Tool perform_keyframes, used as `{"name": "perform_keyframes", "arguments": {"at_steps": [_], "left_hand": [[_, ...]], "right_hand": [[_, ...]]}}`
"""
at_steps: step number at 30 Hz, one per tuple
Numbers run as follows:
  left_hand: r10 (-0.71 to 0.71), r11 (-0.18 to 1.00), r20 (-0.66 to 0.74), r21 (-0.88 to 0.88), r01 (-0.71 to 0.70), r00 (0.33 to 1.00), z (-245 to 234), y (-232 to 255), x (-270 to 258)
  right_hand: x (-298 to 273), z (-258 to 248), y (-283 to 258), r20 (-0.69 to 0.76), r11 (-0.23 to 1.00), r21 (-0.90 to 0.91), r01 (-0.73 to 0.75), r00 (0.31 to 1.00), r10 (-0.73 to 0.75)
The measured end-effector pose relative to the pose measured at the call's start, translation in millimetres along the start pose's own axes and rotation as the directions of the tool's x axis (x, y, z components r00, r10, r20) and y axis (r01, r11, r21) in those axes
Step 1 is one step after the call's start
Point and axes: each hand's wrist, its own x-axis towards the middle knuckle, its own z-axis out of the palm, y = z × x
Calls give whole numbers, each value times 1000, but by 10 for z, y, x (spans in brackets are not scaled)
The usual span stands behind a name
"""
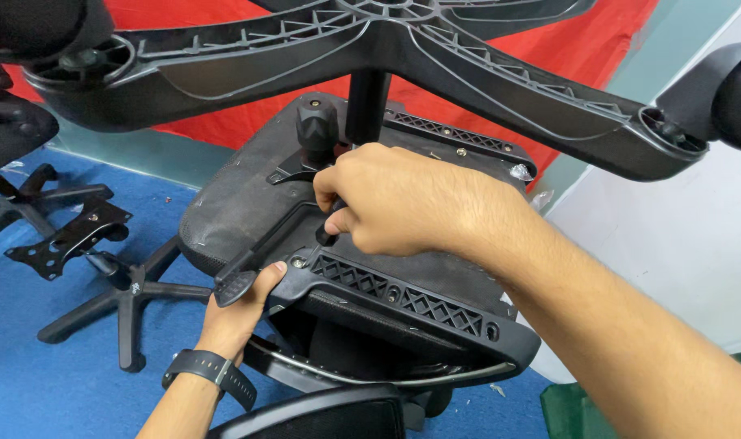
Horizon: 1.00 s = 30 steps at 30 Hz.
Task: The person uses a screwdriver to tighten screws on the underside of an office chair seat, securing the seat to the chair base. The person holds the seat steady with one hand while turning the screwdriver with the other.
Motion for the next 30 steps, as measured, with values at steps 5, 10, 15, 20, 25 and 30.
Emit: {"name": "perform_keyframes", "arguments": {"at_steps": [5,10,15,20,25,30], "left_hand": [[-17,1000,5,-9,17,1000,-10,-24,10],[10,1000,11,-24,-10,1000,-22,-60,47],[14,999,20,-41,-13,1000,-21,-94,64],[-51,997,-12,62,52,999,-23,-84,90],[-16,1000,-2,13,16,1000,-26,-90,69],[-3,1000,1,5,3,1000,-17,-67,50]], "right_hand": [[-121,52,26,-80,995,-30,90,993,-92],[-197,129,168,-69,995,33,90,994,-88],[-199,202,233,-127,984,92,152,982,-140],[-260,289,231,-299,964,250,92,954,-14],[-284,372,126,-473,925,357,134,880,55],[-233,401,97,-544,934,288,212,839,-22]]}}
